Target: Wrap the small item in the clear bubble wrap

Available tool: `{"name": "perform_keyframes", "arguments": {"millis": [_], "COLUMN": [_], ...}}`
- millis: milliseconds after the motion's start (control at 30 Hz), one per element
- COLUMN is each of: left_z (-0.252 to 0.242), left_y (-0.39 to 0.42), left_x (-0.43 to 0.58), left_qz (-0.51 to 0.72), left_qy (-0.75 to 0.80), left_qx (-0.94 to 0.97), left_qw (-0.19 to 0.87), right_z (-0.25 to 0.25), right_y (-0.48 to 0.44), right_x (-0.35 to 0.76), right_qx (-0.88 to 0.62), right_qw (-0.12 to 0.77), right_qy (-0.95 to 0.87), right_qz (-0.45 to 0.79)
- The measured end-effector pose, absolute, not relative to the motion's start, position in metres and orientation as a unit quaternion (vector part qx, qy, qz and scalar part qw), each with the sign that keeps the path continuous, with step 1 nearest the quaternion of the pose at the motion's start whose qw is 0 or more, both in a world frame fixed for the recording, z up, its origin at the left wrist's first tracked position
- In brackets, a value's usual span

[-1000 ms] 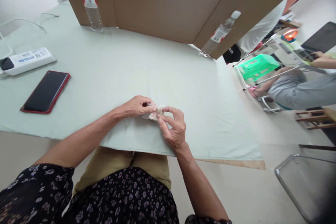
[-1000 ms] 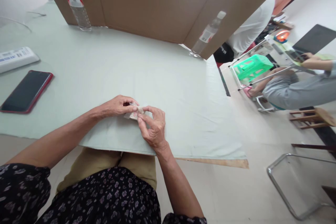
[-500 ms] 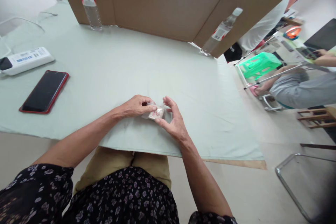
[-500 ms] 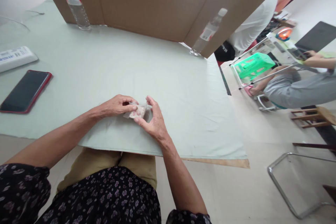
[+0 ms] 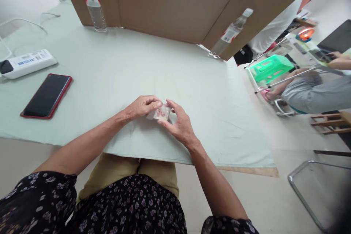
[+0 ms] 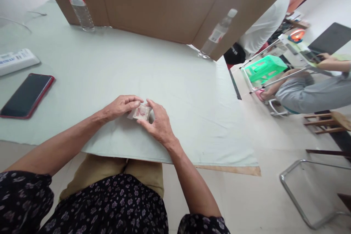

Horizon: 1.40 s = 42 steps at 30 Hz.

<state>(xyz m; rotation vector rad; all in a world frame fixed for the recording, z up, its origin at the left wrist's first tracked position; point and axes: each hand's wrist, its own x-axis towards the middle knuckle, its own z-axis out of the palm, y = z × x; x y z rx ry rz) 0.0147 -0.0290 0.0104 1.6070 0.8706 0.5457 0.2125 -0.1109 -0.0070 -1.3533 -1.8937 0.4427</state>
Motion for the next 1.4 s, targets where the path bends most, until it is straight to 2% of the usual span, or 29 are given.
{"name": "perform_keyframes", "arguments": {"millis": [267, 600, 867, 1200, 1400], "left_z": [0.008, 0.013, 0.004, 0.007, 0.006], "left_y": [-0.03, -0.03, -0.027, -0.03, -0.029], "left_x": [0.019, 0.018, 0.018, 0.014, 0.014], "left_qz": [0.205, 0.197, 0.224, 0.198, 0.219], "left_qy": [0.415, 0.409, 0.394, 0.371, 0.355], "left_qx": [0.712, 0.712, 0.698, 0.751, 0.744], "left_qw": [0.527, 0.535, 0.555, 0.51, 0.522], "right_z": [-0.023, -0.027, -0.031, -0.028, -0.023], "right_y": [-0.11, -0.11, -0.113, -0.113, -0.117], "right_x": [0.206, 0.207, 0.206, 0.203, 0.201], "right_qx": [-0.501, -0.477, -0.508, -0.482, -0.486], "right_qw": [0.402, 0.411, 0.413, 0.415, 0.416], "right_qy": [-0.758, -0.775, -0.754, -0.772, -0.765], "right_qz": [0.108, 0.053, 0.055, 0.01, -0.075]}}
